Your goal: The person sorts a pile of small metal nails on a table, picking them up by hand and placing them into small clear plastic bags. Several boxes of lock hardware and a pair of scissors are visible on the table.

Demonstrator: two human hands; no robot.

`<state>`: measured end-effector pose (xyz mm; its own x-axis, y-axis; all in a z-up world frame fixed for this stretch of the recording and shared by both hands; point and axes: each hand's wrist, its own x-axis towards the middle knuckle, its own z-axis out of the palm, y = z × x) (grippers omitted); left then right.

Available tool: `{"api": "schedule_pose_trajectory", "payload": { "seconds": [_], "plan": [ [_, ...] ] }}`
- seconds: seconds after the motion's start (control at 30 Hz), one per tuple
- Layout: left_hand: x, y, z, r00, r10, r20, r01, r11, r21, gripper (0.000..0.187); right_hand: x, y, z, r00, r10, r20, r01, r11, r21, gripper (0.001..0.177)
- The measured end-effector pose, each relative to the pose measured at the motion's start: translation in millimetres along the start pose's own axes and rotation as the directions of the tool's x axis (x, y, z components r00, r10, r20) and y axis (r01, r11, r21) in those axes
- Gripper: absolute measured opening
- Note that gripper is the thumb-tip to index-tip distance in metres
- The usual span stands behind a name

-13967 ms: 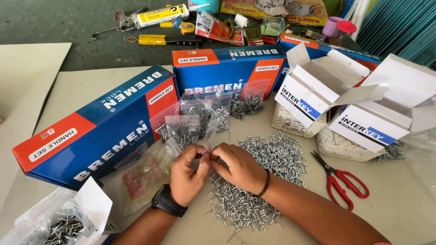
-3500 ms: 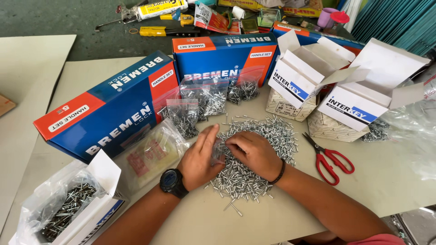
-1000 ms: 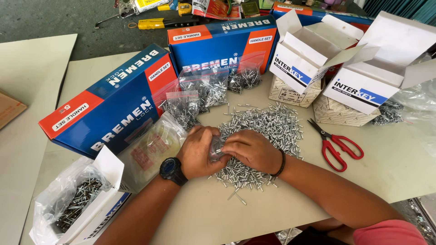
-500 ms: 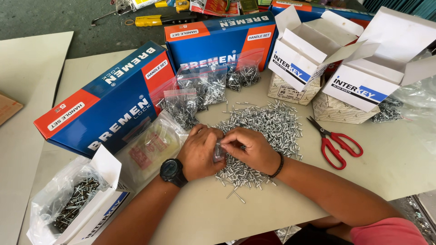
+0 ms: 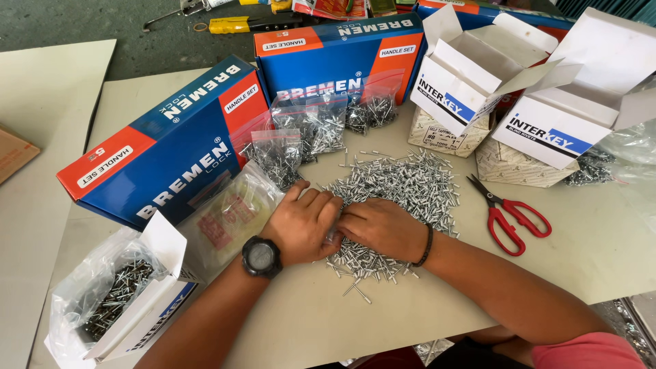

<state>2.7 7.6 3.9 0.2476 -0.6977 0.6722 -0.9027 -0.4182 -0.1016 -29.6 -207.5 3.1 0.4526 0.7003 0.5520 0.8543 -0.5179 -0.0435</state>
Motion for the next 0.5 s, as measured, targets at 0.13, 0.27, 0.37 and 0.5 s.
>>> {"api": "schedule_pose_trajectory", "payload": {
  "seconds": [0.13, 0.27, 0.37, 0.5],
  "plan": [
    [-1.8, -0.2, 2.2, 0.999, 0.032, 0.004, -0.032, 0.998, 0.054, 0.051, -4.6, 3.8, 2.9, 1.0, -0.017, 0.01, 0.017, 0.999, -0.031, 0.017],
    [-0.2, -0.7, 1.0, 0.999, 0.009, -0.04, -0.008, 0.999, 0.04, 0.043, -2.4, 8.4, -1.0, 0.999, -0.002, 0.043, 0.01, 0.984, -0.175, 0.011],
    [7.2, -0.7, -11.2, 0.997, 0.04, -0.068, -0.04, 0.999, 0.011, 0.045, -8.0, 12.9, 4.9, 0.999, 0.01, 0.048, 0.0, 0.98, -0.199, 0.01],
    [6.2, -7.1, -14.6, 0.994, 0.11, 0.004, -0.109, 0.988, -0.109, 0.043, -16.1, 19.0, 11.9, 0.995, 0.005, 0.1, 0.016, 0.979, -0.204, 0.007]
  ]
}}
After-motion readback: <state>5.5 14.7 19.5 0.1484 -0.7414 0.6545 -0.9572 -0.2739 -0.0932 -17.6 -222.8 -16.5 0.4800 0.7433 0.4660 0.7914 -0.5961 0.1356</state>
